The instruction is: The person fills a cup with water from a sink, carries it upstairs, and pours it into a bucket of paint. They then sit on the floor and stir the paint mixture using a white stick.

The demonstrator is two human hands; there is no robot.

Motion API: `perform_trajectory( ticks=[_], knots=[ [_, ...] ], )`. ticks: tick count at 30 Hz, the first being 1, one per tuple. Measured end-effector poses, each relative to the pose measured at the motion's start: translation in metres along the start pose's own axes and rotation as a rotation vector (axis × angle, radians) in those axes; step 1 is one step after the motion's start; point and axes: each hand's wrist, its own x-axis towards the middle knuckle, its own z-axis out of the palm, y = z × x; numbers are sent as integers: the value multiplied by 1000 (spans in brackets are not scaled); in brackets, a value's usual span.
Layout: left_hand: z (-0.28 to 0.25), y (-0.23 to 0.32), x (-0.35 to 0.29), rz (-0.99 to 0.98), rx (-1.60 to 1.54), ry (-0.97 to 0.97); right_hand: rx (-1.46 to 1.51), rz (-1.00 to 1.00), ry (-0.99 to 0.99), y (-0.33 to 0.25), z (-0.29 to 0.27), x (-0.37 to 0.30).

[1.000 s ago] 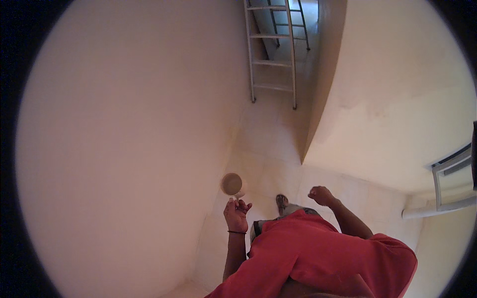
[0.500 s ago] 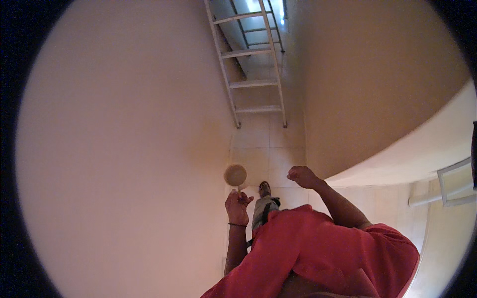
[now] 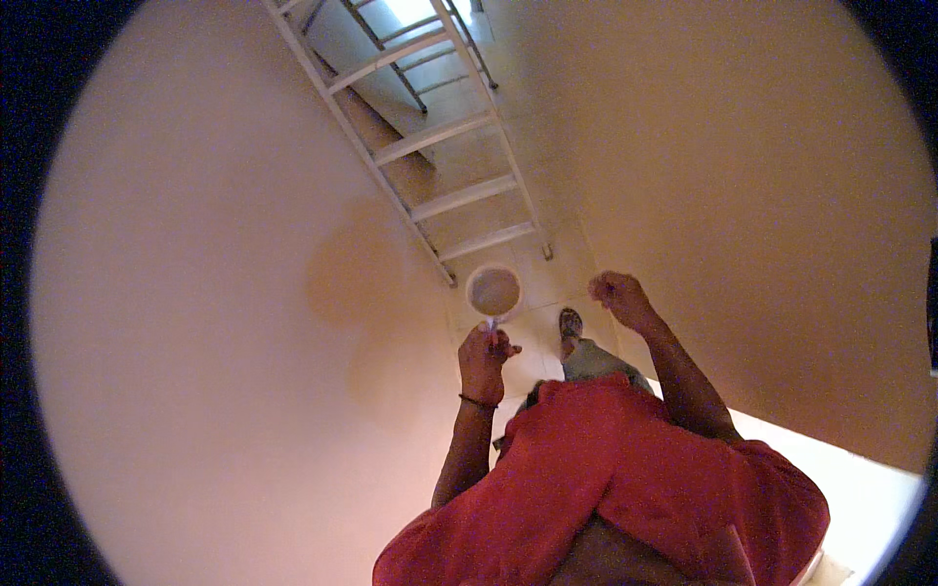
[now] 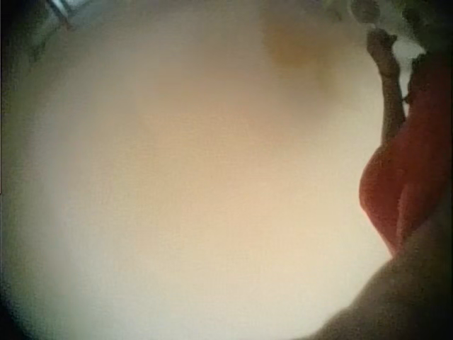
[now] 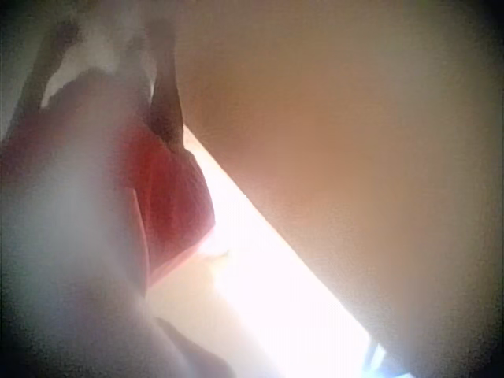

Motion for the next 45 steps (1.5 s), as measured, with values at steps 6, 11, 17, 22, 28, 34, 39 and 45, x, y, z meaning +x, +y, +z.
perform_trajectory(
  ticks=[6, 11, 17, 22, 28, 34, 39, 45],
  knots=[
    [121, 60, 172, -278, -455, 23, 200, 206, 51, 9, -122, 208],
    [149, 149, 211, 136, 380, 2, 513, 74, 226, -94, -208, 329],
    [118, 291, 31, -19, -135, 220, 503, -170, 229, -342, -253, 255],
    [-121, 143, -181, 172, 454, 235, 535, -169, 308, -356, -20, 61],
    [-157, -25, -454, 23, -550, 451, 395, -396, 348, -350, 56, -180],
    [-140, 34, -544, 134, -588, 638, 416, -717, 423, -507, -13, -198],
    [-93, 43, -618, 51, -700, 919, 271, -968, 426, -564, -44, -219],
    [-36, 70, -636, 214, -1013, 1184, 108, -957, 110, -618, -41, -242]
  ],
)
